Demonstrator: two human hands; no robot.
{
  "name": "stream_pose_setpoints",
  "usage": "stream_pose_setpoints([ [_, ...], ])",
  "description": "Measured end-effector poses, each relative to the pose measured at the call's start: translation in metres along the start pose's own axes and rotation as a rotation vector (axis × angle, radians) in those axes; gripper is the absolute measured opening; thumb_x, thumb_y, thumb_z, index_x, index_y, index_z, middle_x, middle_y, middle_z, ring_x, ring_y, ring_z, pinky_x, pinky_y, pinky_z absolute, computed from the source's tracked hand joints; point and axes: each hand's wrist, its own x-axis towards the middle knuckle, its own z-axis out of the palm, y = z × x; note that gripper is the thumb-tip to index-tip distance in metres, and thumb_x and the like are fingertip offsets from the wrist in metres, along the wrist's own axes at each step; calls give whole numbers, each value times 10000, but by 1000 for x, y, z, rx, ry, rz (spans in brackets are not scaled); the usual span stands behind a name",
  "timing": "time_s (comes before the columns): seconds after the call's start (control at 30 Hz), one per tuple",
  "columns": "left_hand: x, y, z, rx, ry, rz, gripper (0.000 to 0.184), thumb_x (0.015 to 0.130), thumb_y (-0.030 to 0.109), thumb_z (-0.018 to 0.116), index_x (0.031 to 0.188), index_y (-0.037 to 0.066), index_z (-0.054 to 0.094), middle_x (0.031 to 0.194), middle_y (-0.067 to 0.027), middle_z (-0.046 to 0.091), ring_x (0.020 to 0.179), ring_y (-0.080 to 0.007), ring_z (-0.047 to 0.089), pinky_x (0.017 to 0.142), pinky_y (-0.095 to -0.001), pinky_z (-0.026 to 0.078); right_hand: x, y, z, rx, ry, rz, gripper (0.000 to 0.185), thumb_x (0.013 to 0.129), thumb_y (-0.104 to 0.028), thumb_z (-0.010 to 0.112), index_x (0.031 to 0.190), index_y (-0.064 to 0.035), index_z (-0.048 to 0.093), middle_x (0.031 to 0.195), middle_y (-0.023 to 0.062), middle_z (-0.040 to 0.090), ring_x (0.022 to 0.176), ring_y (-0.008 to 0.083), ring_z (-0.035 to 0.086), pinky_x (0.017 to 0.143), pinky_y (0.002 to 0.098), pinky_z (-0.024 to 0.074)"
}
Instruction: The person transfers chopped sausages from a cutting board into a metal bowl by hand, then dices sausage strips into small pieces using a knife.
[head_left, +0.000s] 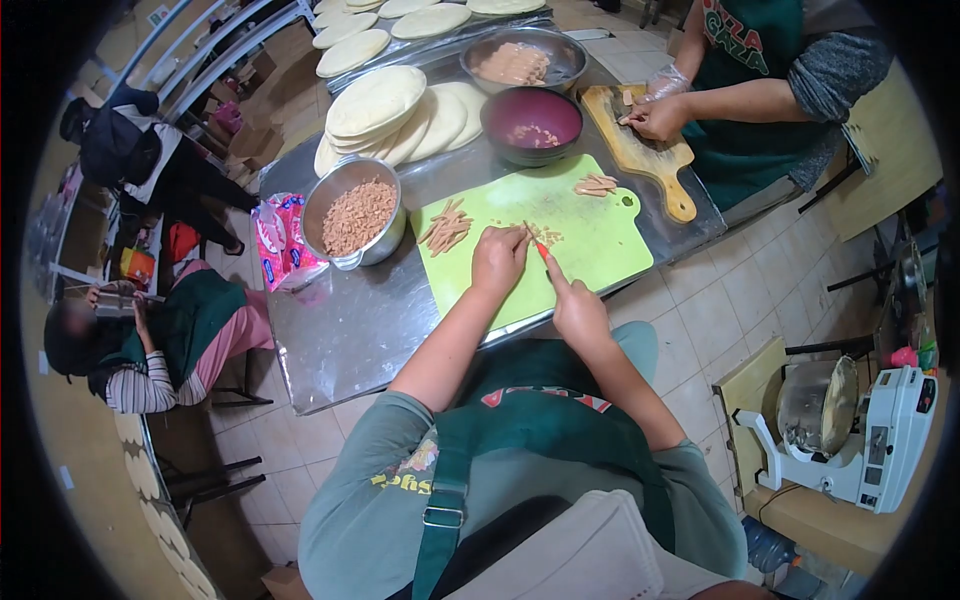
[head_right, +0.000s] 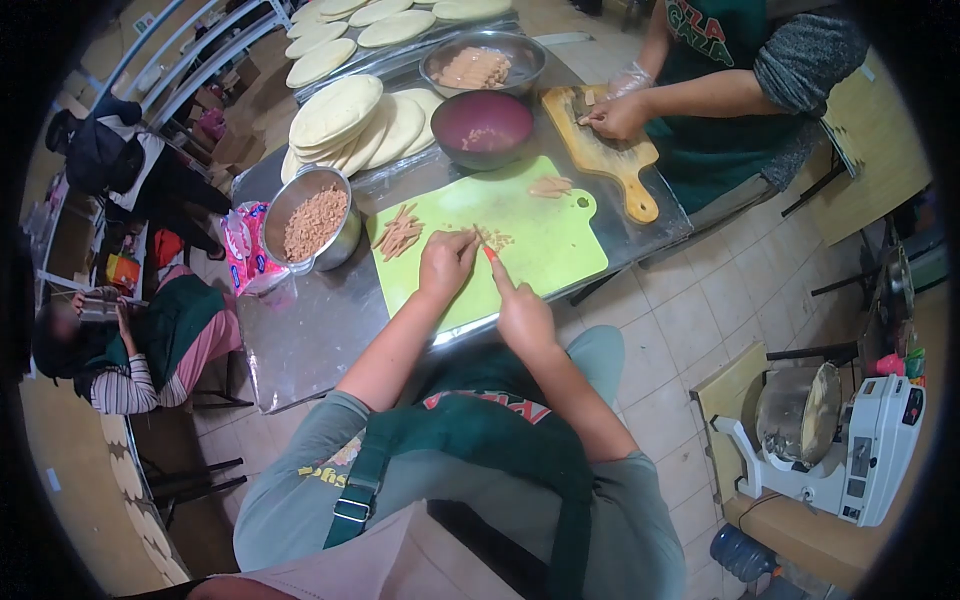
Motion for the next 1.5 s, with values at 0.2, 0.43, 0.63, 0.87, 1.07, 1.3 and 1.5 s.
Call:
stream_pose_setpoints([
  [0.2, -2, -5, 2, 1, -1, -4, 132, 746, 91, 659, 854, 24, 694, 803, -139, 659, 744, -303, 588, 706, -372, 477, -27, 17, 7, 36, 96, -49, 576, 809, -30, 483, 1364, -146, 382, 658, 192, 531, 614, 376, 559, 585, 466, 458],
  [0.43, -4, -7, 5, -8, 29, 22, 128, 746, 84, 652, 851, 24, 694, 786, -149, 654, 738, -310, 592, 700, -373, 478, 8, 4, 6, 57, 10, -10, 549, 834, -47, 471, 1368, -130, 370, 663, 205, 531, 620, 384, 554, 588, 466, 450],
  [0.63, -1, -1, 0, -9, 36, 15, 115, 744, 86, 660, 839, 31, 694, 707, -148, 634, 682, -310, 581, 662, -386, 472, -23, 15, 4, 111, 29, -32, 534, 841, -46, 462, 1362, -125, 376, 700, 230, 549, 648, 401, 560, 620, 480, 447],
  [0.87, -3, -4, 1, 9, -23, -57, 103, 738, 107, 675, 808, 31, 684, 679, -140, 618, 673, -309, 573, 647, -394, 463, -6, 13, -2, 253, 85, -15, 501, 842, -34, 454, 1337, -100, 408, 713, 247, 552, 660, 401, 561, 624, 470, 438],
  [1.07, -3, -5, 0, -13, 17, -7, 94, 737, 98, 669, 799, 30, 684, 704, -140, 623, 685, -313, 570, 654, -388, 459, 1, 2, 1, 80, -12, -15, 601, 778, 0, 467, 1359, -128, 378, 656, 215, 549, 614, 398, 576, 590, 477, 461],
  [1.3, -6, -7, 2, -17, 26, -28, 88, 722, 96, 672, 771, 23, 679, 678, -137, 609, 667, -309, 562, 646, -387, 453, -32, 19, 3, 178, 129, -88, 553, 811, -19, 464, 1350, -116, 390, 663, 214, 544, 607, 394, 559, 593, 473, 448],
  [1.5, -6, -5, -2, -8, -7, -33, 86, 726, 96, 663, 753, 15, 673, 668, -138, 603, 661, -310, 558, 642, -388, 452, 2, -1, 3, 135, 22, -21, 506, 845, -43, 460, 1344, -102, 399, 669, 227, 541, 624, 394, 553, 602, 466, 435],
])
